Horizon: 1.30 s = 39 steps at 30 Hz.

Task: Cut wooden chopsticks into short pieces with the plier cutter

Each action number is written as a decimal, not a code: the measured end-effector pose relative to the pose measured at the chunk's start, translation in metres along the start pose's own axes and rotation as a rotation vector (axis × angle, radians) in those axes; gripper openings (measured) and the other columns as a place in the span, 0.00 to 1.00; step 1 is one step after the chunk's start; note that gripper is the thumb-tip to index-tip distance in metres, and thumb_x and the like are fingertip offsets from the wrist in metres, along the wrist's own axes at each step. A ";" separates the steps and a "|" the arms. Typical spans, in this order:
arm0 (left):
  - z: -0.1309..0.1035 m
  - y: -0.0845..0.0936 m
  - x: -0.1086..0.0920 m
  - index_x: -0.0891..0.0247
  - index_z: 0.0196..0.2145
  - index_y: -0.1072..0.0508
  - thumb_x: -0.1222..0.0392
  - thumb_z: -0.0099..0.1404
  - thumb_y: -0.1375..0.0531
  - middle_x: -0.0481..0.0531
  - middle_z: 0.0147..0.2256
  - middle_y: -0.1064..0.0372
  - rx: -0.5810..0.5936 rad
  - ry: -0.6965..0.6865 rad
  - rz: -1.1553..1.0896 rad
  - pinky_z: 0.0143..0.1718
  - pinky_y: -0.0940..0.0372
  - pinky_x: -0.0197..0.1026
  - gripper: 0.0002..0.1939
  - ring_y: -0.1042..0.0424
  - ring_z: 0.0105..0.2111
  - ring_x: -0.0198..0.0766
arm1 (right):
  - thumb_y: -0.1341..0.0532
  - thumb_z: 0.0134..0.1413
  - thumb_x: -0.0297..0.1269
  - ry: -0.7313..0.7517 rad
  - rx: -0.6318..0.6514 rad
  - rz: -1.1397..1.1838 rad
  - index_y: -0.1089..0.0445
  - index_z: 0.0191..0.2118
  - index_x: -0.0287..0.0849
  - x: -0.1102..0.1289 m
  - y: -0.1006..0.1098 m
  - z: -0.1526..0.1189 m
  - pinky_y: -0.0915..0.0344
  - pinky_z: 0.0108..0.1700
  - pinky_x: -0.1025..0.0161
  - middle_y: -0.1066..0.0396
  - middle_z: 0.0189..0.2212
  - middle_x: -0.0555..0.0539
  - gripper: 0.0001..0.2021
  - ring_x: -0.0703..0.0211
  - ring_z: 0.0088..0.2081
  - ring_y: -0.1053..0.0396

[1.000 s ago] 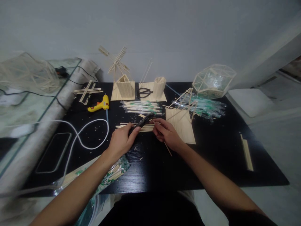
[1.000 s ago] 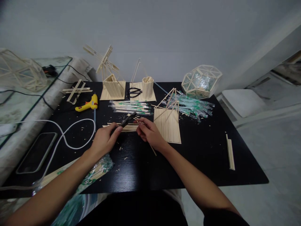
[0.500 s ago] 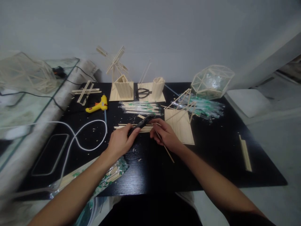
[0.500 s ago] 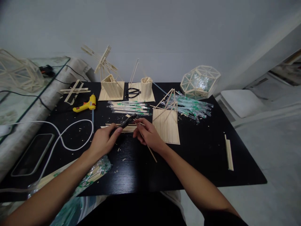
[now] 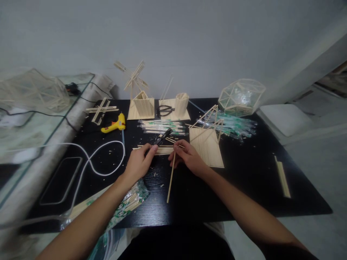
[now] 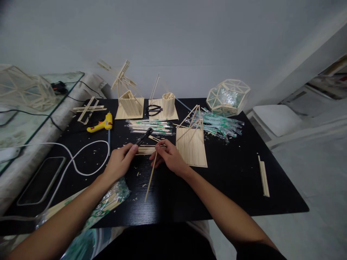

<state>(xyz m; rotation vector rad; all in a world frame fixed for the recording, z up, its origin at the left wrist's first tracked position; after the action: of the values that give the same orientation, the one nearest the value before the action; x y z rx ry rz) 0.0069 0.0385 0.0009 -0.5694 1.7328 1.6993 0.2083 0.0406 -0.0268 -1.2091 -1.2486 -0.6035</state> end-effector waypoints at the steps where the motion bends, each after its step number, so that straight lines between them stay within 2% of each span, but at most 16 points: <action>1: 0.000 0.000 0.001 0.61 0.30 0.28 0.38 0.72 0.51 0.46 0.23 0.32 -0.004 0.009 -0.030 0.31 0.42 0.38 0.26 0.31 0.26 0.38 | 0.34 0.59 0.53 0.006 -0.003 0.008 0.40 0.39 0.45 -0.001 0.000 0.000 0.26 0.26 0.66 0.22 0.27 0.51 0.19 0.61 0.25 0.23; 7: 0.002 -0.002 0.008 0.61 0.27 0.32 0.36 0.68 0.46 0.44 0.22 0.40 -0.009 0.050 -0.225 0.27 0.45 0.36 0.26 0.40 0.24 0.35 | 0.30 0.54 0.51 0.043 -0.086 0.046 0.37 0.36 0.44 -0.003 0.004 0.003 0.22 0.32 0.63 0.25 0.30 0.53 0.20 0.61 0.28 0.21; 13: 0.002 -0.012 0.012 0.63 0.26 0.30 0.37 0.58 0.34 0.43 0.19 0.41 0.073 0.214 -0.584 0.20 0.49 0.35 0.25 0.44 0.19 0.30 | 0.27 0.48 0.52 0.092 -0.282 0.120 0.35 0.35 0.44 0.000 0.015 0.006 0.21 0.35 0.62 0.26 0.28 0.55 0.21 0.62 0.29 0.23; 18: 0.001 -0.012 0.008 0.65 0.26 0.27 0.38 0.57 0.33 0.44 0.17 0.43 0.136 0.274 -0.767 0.17 0.52 0.34 0.25 0.45 0.16 0.28 | 0.26 0.46 0.52 0.140 -0.417 0.171 0.34 0.34 0.44 0.003 0.023 0.008 0.21 0.37 0.63 0.27 0.28 0.55 0.22 0.62 0.30 0.23; 22: 0.001 -0.009 0.002 0.65 0.21 0.31 0.41 0.58 0.33 0.43 0.17 0.45 0.146 0.247 -0.836 0.17 0.52 0.33 0.24 0.46 0.16 0.27 | 0.27 0.48 0.53 0.169 -0.443 0.171 0.35 0.34 0.45 0.004 0.025 0.007 0.21 0.39 0.61 0.27 0.28 0.54 0.21 0.62 0.32 0.23; 26: 0.001 -0.011 0.006 0.63 0.20 0.36 0.45 0.57 0.30 0.42 0.16 0.47 0.128 0.252 -0.886 0.16 0.52 0.33 0.24 0.46 0.16 0.26 | 0.27 0.49 0.52 0.180 -0.439 0.156 0.36 0.33 0.45 0.006 0.023 0.006 0.20 0.42 0.59 0.27 0.29 0.54 0.21 0.61 0.34 0.22; 30: 0.001 -0.012 0.008 0.64 0.21 0.35 0.50 0.59 0.31 0.42 0.17 0.46 0.139 0.231 -0.936 0.17 0.50 0.34 0.21 0.45 0.16 0.26 | 0.26 0.48 0.52 0.187 -0.454 0.174 0.37 0.32 0.45 0.007 0.022 0.005 0.20 0.43 0.59 0.26 0.29 0.53 0.22 0.60 0.35 0.22; 32: 0.002 -0.011 0.007 0.64 0.23 0.33 0.52 0.58 0.30 0.41 0.17 0.46 0.090 0.248 -0.982 0.16 0.50 0.33 0.18 0.46 0.16 0.26 | 0.26 0.47 0.53 0.182 -0.458 0.181 0.37 0.32 0.45 0.008 0.021 0.005 0.20 0.42 0.59 0.25 0.29 0.52 0.23 0.59 0.34 0.22; 34: 0.004 -0.008 0.007 0.63 0.25 0.32 0.54 0.58 0.30 0.40 0.17 0.47 -0.007 0.260 -1.023 0.16 0.50 0.33 0.16 0.47 0.16 0.26 | 0.25 0.46 0.53 0.175 -0.444 0.167 0.36 0.32 0.45 0.009 0.020 0.004 0.21 0.38 0.61 0.25 0.27 0.53 0.23 0.60 0.32 0.22; 39: 0.009 0.005 0.008 0.62 0.29 0.34 0.54 0.59 0.30 0.39 0.19 0.46 -0.307 0.251 -1.069 0.18 0.47 0.33 0.16 0.45 0.17 0.26 | 0.26 0.48 0.50 0.106 -0.292 0.037 0.34 0.29 0.42 0.008 0.013 0.002 0.25 0.29 0.65 0.27 0.23 0.54 0.20 0.64 0.25 0.27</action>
<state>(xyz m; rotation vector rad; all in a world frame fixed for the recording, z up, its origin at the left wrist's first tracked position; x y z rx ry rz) -0.0007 0.0483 -0.0008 -1.5553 0.9465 1.1017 0.2210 0.0482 -0.0240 -1.4184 -1.0717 -0.8329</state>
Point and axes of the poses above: each hand's wrist, its own z-axis towards the middle knuckle, its own y-axis out of the back of the hand, x = y × z, the point moved 3 cm from there along z, towards the middle knuckle
